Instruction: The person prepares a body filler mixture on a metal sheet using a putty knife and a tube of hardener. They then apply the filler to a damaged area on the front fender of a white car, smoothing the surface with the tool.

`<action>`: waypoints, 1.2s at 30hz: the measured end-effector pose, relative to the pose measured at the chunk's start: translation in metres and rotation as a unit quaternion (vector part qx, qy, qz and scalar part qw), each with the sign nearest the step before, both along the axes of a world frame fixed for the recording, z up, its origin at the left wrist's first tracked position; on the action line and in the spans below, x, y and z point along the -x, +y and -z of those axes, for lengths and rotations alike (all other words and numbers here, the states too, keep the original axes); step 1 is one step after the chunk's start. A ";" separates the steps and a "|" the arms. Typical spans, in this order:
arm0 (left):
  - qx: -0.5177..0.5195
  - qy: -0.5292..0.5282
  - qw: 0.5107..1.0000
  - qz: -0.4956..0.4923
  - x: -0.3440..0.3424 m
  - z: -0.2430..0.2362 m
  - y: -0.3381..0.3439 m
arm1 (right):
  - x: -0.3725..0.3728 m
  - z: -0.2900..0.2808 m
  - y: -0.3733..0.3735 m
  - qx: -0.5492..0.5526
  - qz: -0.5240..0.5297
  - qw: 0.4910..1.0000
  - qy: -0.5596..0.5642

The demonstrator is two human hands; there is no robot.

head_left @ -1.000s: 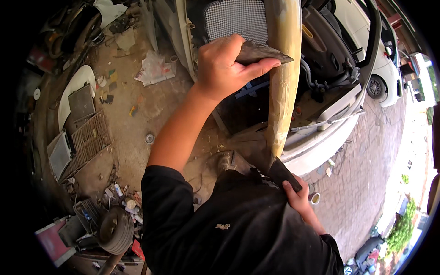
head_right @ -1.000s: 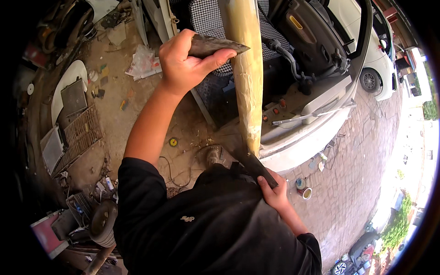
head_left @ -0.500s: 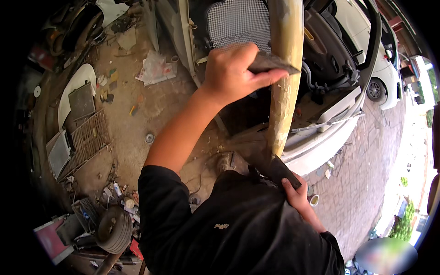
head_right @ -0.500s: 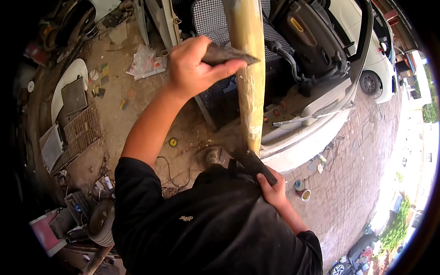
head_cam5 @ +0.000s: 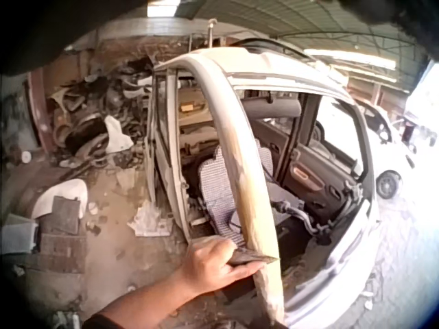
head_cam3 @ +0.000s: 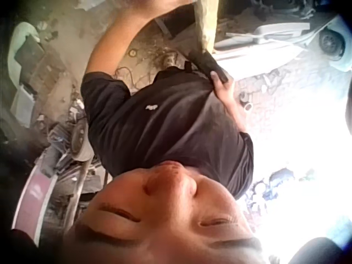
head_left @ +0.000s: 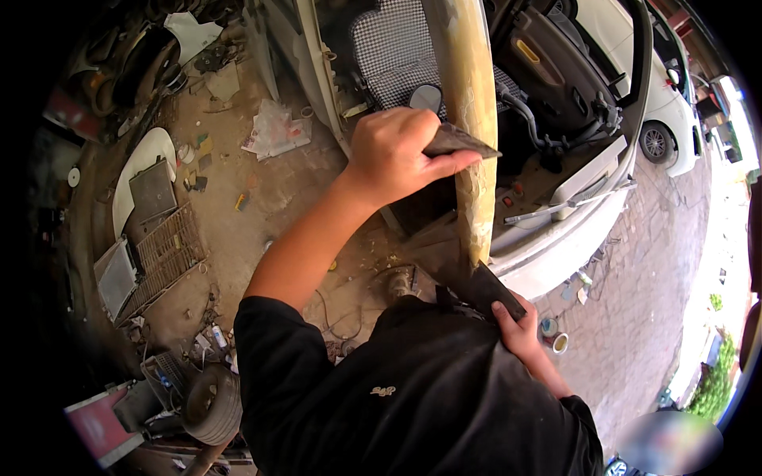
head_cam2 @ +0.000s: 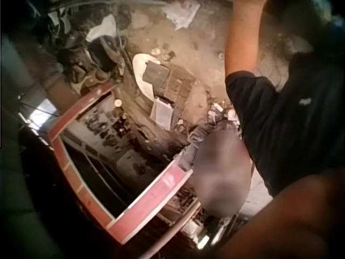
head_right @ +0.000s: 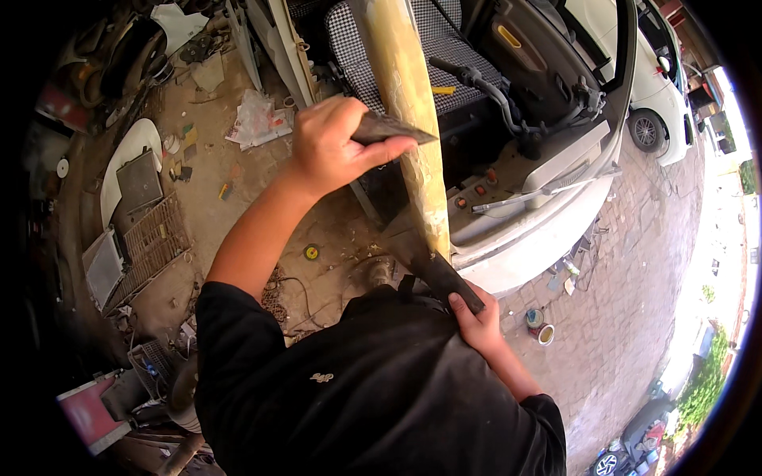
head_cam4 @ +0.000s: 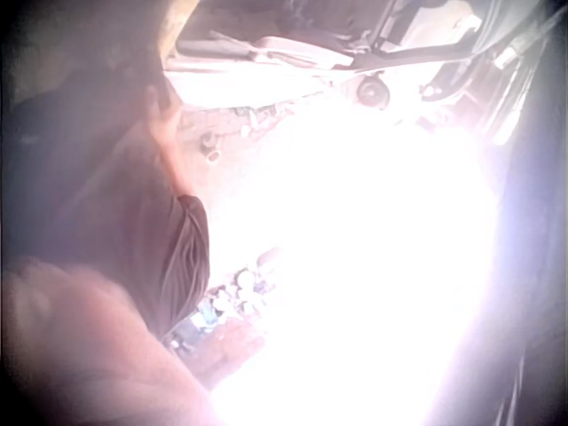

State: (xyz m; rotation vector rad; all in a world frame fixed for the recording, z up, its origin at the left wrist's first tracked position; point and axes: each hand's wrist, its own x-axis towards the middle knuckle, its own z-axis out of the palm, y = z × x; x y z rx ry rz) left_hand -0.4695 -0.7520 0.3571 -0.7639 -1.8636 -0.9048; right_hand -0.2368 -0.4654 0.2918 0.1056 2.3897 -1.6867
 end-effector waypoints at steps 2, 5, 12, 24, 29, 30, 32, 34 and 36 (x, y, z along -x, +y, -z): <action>-0.046 -0.019 0.998 -0.036 0.009 -0.012 -0.007 | -0.001 0.007 -0.002 0.013 0.006 1.000 0.010; 0.005 -0.031 0.999 -0.004 -0.014 0.010 0.005 | -0.001 0.004 0.001 -0.009 -0.044 0.999 0.006; 0.011 -0.071 0.996 -0.050 -0.024 0.020 0.000 | 0.011 0.006 0.016 0.017 -0.080 0.997 0.006; 0.033 -0.082 0.992 -0.091 -0.032 -0.009 0.008 | 0.013 0.024 0.044 0.063 -0.042 0.997 -0.025; 0.138 -0.235 0.960 -0.065 -0.051 -0.007 0.026 | 0.019 0.009 0.036 0.058 -0.094 0.994 -0.013; 0.139 -0.235 0.960 -0.052 -0.051 -0.001 0.029 | 0.019 0.011 0.037 0.058 -0.087 0.995 -0.003; 0.112 -0.201 0.971 -0.062 -0.045 -0.011 0.021 | 0.019 0.010 0.039 0.051 -0.076 0.996 -0.006; 0.025 -0.212 0.974 -0.071 -0.036 -0.016 0.008 | 0.020 0.005 0.039 0.045 -0.078 0.995 -0.033; 0.053 -0.164 0.983 -0.057 -0.040 -0.001 0.017 | 0.021 0.007 0.036 0.059 -0.085 0.995 -0.012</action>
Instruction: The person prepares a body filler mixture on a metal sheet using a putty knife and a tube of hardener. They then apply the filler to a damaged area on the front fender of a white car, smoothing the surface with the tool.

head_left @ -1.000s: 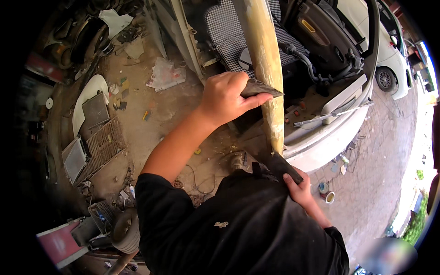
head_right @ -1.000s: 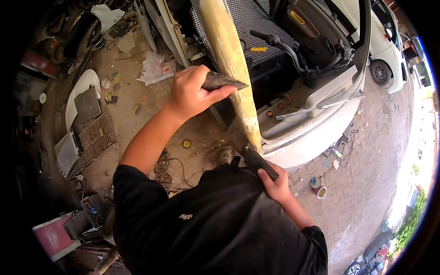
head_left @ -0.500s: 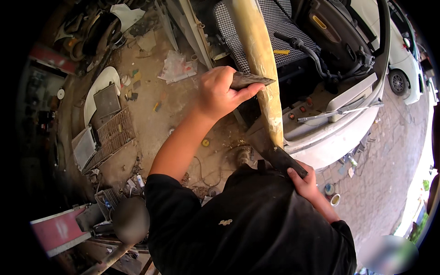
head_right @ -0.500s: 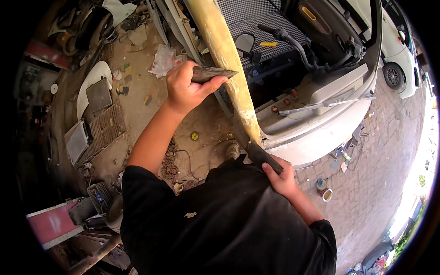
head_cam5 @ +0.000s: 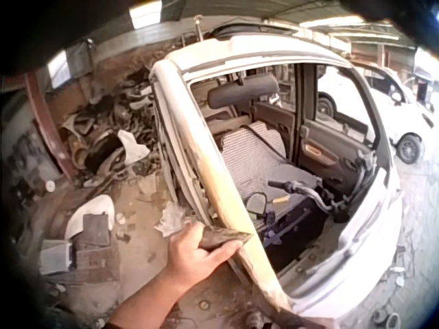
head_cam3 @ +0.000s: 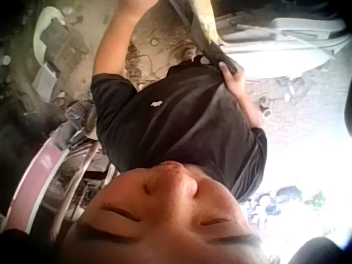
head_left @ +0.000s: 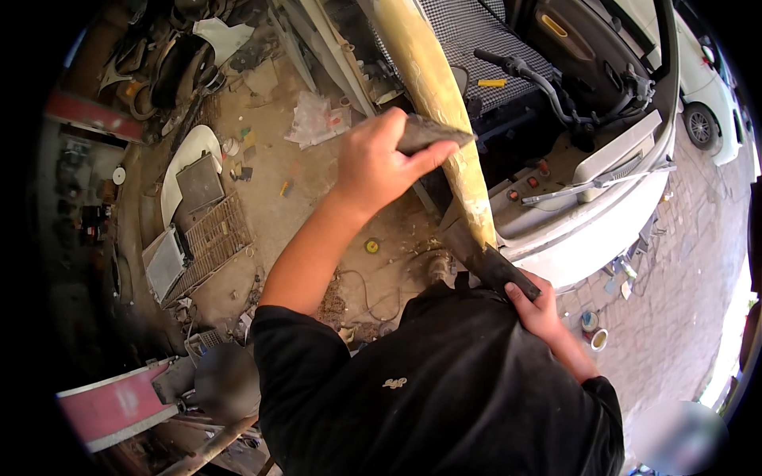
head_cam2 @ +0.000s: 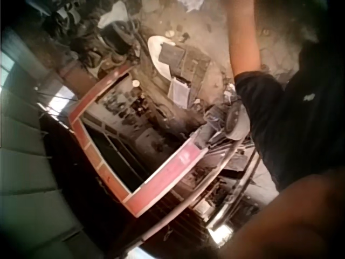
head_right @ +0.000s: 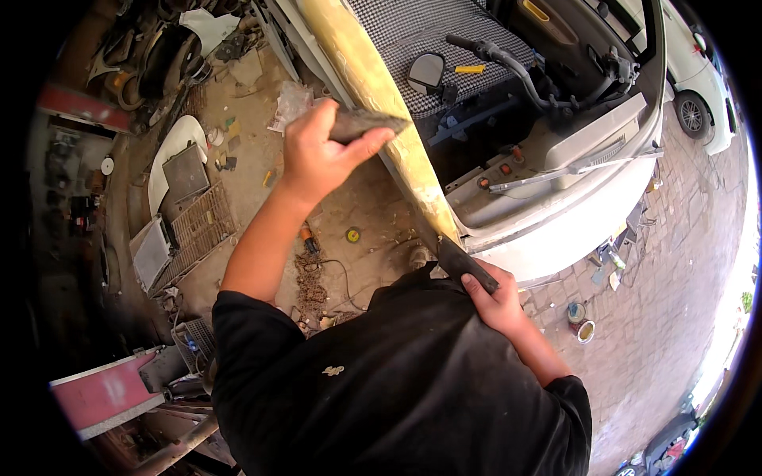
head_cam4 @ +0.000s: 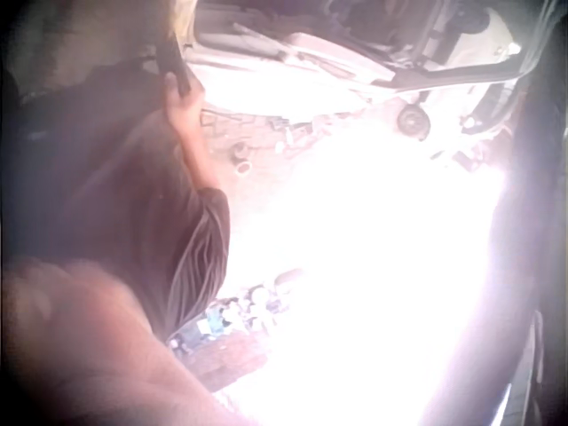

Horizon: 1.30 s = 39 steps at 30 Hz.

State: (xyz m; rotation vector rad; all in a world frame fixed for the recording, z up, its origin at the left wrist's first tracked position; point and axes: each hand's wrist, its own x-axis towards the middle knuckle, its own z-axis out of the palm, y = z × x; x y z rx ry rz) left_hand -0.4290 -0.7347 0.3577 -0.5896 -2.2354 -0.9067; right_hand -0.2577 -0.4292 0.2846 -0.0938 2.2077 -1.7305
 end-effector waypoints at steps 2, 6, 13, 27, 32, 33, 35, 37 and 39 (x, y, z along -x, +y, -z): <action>0.118 0.031 0.992 0.042 -0.014 0.003 0.010 | 0.003 0.000 0.000 0.007 0.005 1.000 0.003; 0.034 0.049 0.997 -0.043 -0.001 -0.015 0.002 | 0.005 -0.002 -0.002 0.017 0.002 1.000 -0.005; 0.068 0.055 0.995 -0.038 -0.008 -0.002 0.005 | 0.006 0.000 -0.003 0.031 0.015 0.999 -0.005; 0.125 0.116 0.985 -0.031 -0.010 -0.005 0.000 | 0.006 0.009 -0.003 0.047 -0.014 0.999 -0.024; 0.144 0.115 0.983 0.006 -0.016 0.001 0.003 | 0.004 0.016 -0.004 0.040 -0.014 0.999 -0.008; 0.127 0.122 0.984 -0.012 -0.012 -0.002 0.003 | 0.004 0.014 -0.004 0.036 -0.012 0.999 -0.014; 0.096 0.137 0.985 -0.050 -0.007 -0.007 0.003 | 0.006 0.009 -0.005 0.032 -0.010 0.999 -0.026; 0.102 0.122 0.986 -0.049 -0.011 -0.001 0.001 | 0.005 0.015 -0.006 0.042 -0.024 0.999 -0.021; 0.124 0.117 0.984 -0.042 -0.014 -0.006 -0.002 | 0.003 0.014 -0.006 0.053 -0.018 0.998 -0.022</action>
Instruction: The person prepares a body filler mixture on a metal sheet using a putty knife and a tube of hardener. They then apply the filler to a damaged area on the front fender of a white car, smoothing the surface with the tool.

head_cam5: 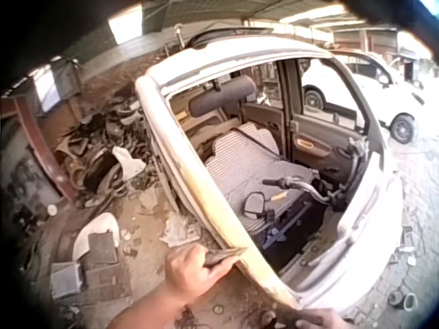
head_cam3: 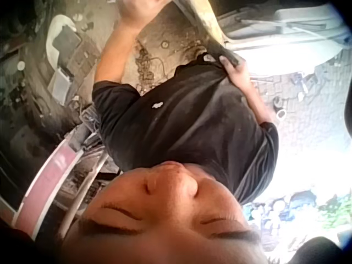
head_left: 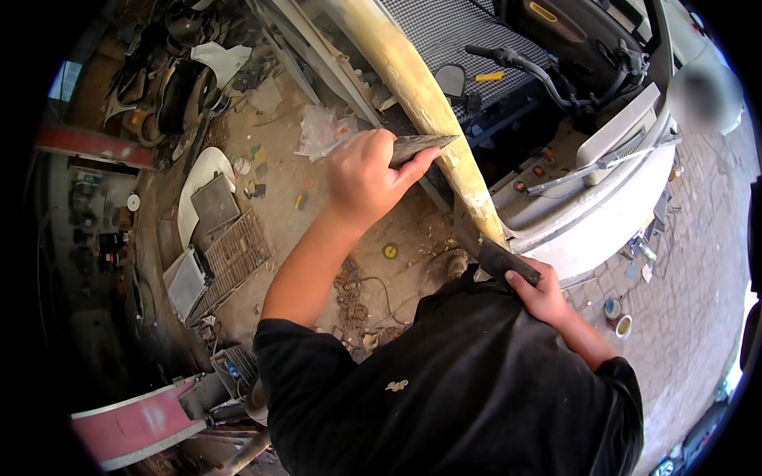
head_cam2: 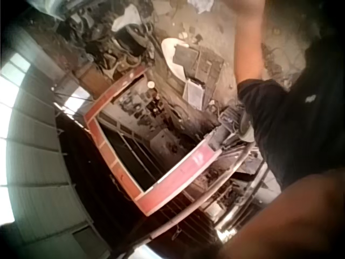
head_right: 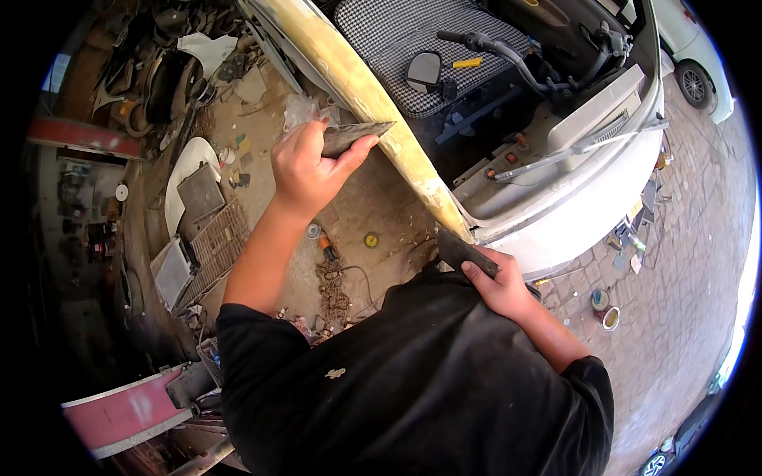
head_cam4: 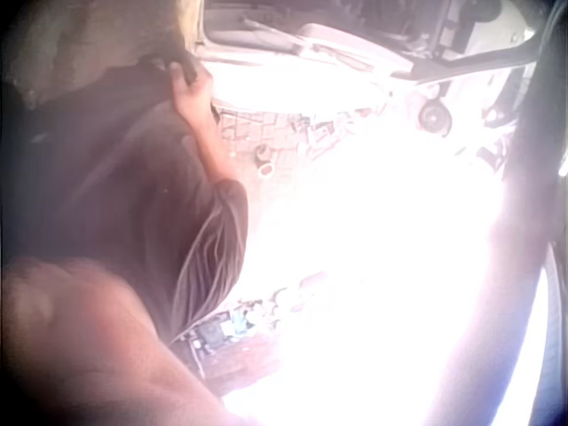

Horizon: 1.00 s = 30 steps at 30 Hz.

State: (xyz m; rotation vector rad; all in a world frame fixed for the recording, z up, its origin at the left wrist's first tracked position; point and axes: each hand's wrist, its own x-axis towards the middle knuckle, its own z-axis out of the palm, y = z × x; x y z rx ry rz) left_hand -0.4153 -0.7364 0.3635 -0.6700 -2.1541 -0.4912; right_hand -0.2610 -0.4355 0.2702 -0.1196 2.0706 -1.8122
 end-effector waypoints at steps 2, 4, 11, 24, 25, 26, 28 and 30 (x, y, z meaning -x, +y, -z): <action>-0.027 -0.046 0.998 0.015 0.005 -0.004 0.001 | 0.002 -0.005 -0.003 0.016 0.022 1.000 -0.008; -0.052 -0.083 0.995 0.015 0.007 -0.004 0.002 | 0.003 -0.006 -0.001 -0.008 0.003 1.000 0.001; 0.013 -0.156 0.987 0.047 -0.017 0.025 0.009 | 0.002 -0.001 -0.003 -0.006 0.017 1.000 0.002; 0.060 -0.274 0.959 0.026 -0.021 -0.019 0.022 | 0.011 -0.010 0.004 0.017 -0.004 1.000 0.012; 0.066 -0.255 0.965 0.014 -0.022 -0.024 0.025 | 0.012 -0.010 0.005 0.016 -0.008 1.000 0.014; 0.071 -0.237 0.969 0.004 -0.021 -0.028 0.028 | 0.013 -0.010 0.006 0.014 -0.011 1.000 0.015; 0.023 -0.211 0.974 -0.084 -0.009 -0.057 0.026 | 0.016 -0.009 0.006 0.019 -0.004 1.000 0.020; -0.019 -0.238 0.959 -0.150 0.001 -0.075 0.025 | 0.016 -0.008 0.007 0.020 -0.011 0.999 0.027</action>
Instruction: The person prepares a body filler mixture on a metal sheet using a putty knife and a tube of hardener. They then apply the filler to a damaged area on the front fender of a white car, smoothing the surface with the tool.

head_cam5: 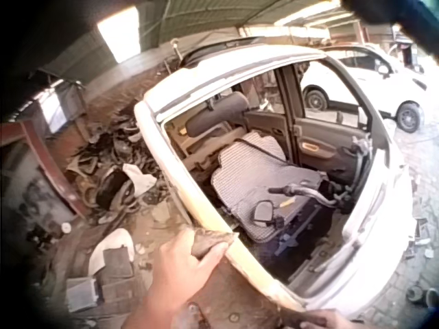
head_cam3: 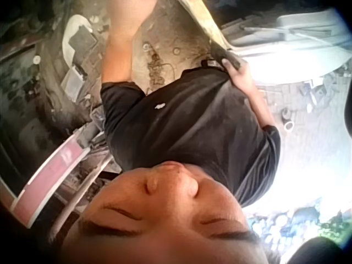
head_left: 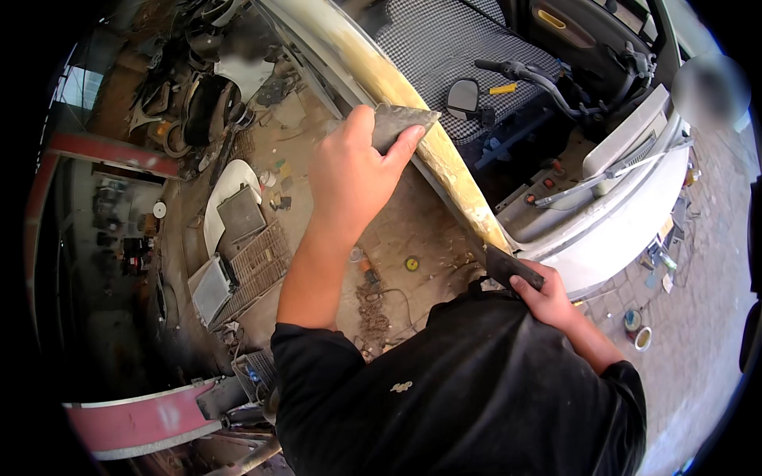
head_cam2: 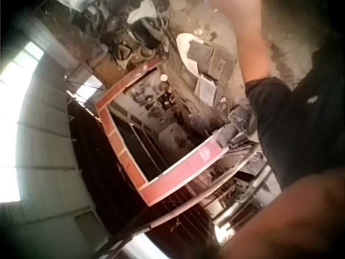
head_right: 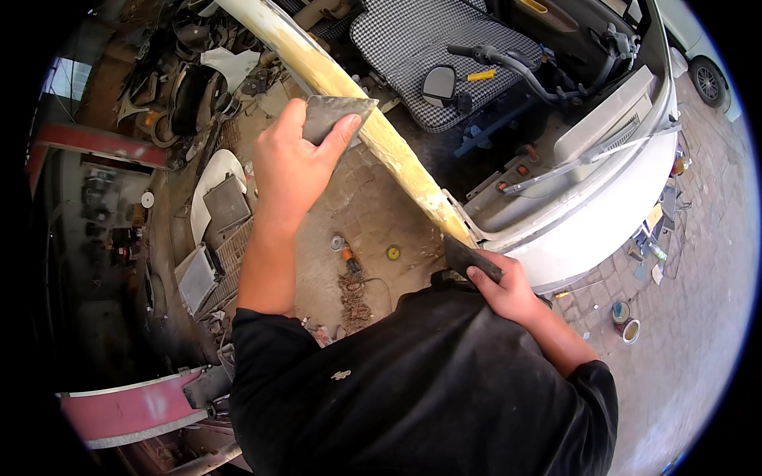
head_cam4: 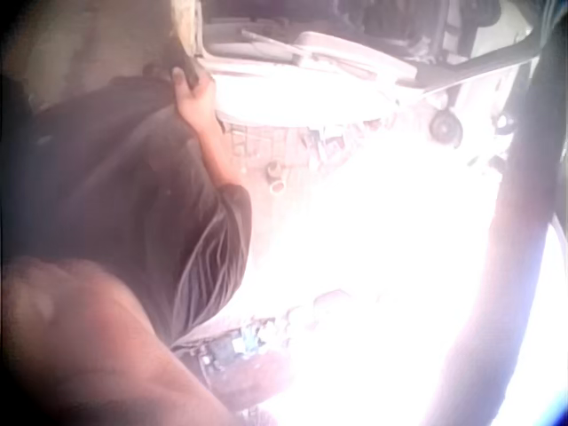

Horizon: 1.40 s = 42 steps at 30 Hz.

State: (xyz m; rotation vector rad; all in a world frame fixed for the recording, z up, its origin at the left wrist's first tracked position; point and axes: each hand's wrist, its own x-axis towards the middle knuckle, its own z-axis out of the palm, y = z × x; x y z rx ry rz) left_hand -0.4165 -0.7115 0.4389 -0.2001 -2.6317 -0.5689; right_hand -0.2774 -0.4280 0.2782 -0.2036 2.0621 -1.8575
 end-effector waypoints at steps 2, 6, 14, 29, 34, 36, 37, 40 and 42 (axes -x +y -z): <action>0.076 -0.013 0.997 0.030 -0.009 0.005 0.015 | 0.001 0.002 0.004 -0.001 -0.020 1.000 0.011; 0.153 -0.020 0.988 0.030 -0.018 0.002 0.025 | 0.002 0.008 0.014 0.017 -0.019 1.000 -0.007; 0.226 0.012 0.974 -0.002 -0.008 -0.020 0.035 | 0.006 0.018 0.033 0.042 -0.038 0.998 -0.019; 0.215 -0.008 0.976 0.020 -0.012 -0.013 0.041 | 0.007 0.035 0.049 0.099 -0.058 0.993 -0.015; 0.216 -0.003 0.976 0.004 -0.026 0.014 0.045 | 0.006 0.040 0.053 0.072 -0.084 0.994 -0.006; 0.241 -0.012 0.970 0.029 -0.034 0.018 0.054 | 0.003 0.042 0.053 0.092 -0.073 0.993 -0.007; 0.244 0.006 0.970 0.022 -0.032 0.012 0.056 | 0.003 0.040 0.055 0.087 -0.080 0.993 -0.008; 0.235 0.053 0.969 -0.057 -0.020 -0.004 0.053 | 0.001 0.038 0.059 0.070 -0.091 0.993 -0.009; 0.203 0.032 0.978 -0.030 -0.030 0.018 0.053 | -0.002 0.039 0.060 0.067 -0.094 0.993 -0.003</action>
